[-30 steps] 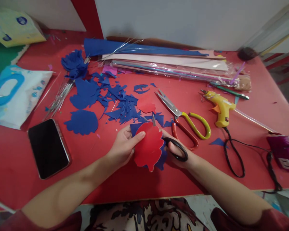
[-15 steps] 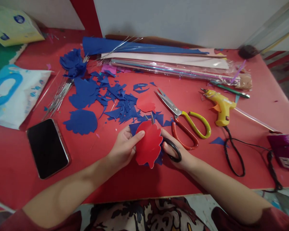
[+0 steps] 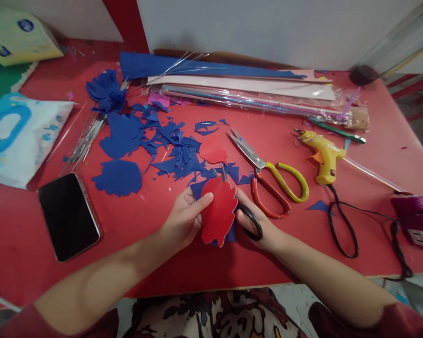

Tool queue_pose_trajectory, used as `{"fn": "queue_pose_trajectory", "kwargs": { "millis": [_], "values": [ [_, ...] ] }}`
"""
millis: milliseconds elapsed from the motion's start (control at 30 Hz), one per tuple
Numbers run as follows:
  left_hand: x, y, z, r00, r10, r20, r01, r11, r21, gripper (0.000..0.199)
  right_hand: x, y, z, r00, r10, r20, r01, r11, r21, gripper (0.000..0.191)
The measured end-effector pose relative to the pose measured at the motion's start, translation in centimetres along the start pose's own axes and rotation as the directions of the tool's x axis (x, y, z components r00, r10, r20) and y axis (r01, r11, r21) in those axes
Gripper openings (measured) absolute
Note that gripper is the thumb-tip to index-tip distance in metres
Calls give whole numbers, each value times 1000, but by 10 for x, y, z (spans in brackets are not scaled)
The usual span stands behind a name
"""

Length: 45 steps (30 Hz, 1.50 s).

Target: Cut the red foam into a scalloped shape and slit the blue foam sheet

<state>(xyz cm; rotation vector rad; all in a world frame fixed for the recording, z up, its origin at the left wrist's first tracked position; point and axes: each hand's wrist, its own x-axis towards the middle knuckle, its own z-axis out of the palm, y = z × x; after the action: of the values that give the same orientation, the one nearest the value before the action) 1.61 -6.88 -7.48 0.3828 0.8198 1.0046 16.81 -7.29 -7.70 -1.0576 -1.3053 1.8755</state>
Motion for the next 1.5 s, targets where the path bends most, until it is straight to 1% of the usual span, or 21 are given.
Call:
{"fn": "queue_pose_trajectory", "kwargs": {
  "millis": [133,300,467,600,667,800,867,1133,1367,1500],
  "values": [
    [0,1,2,1000,-15,-4,16,1000,10,26,1,-4,2,999,-2,51,-4,993,116,43],
    [0,3,2,1000,-14,-6,14,999,37,26,1,-4,5,999,18,51,-25,988,153,43],
    [0,3,1,1000,0,-3,0,999,40,26,0,0,6,998,38,41,-46,978,203,44],
    [0,3,1,1000,20,-11,-20,999,33,25,0,3,6,999,27,44,-37,969,246,43],
    [0,4,1,1000,24,-11,-24,999,32,27,0,3,6,999,26,43,-36,968,249,44],
    [1,7,0,996,18,-82,-15,999,32,32,0,-2,5,999,46,18,-49,967,250,46],
    [1,8,0,995,2,-98,1,999,32,33,0,-4,4,999,43,21,-47,969,243,45],
    [1,9,0,996,-44,-73,46,998,33,32,-1,-2,2,999,4,32,-11,968,252,38],
    [1,10,-2,997,-61,-50,62,998,26,35,-3,1,1,999,-33,34,23,968,251,39],
    [2,11,-3,998,-43,-50,45,998,37,33,-3,1,2,998,-31,47,17,963,270,40]
  ]
}}
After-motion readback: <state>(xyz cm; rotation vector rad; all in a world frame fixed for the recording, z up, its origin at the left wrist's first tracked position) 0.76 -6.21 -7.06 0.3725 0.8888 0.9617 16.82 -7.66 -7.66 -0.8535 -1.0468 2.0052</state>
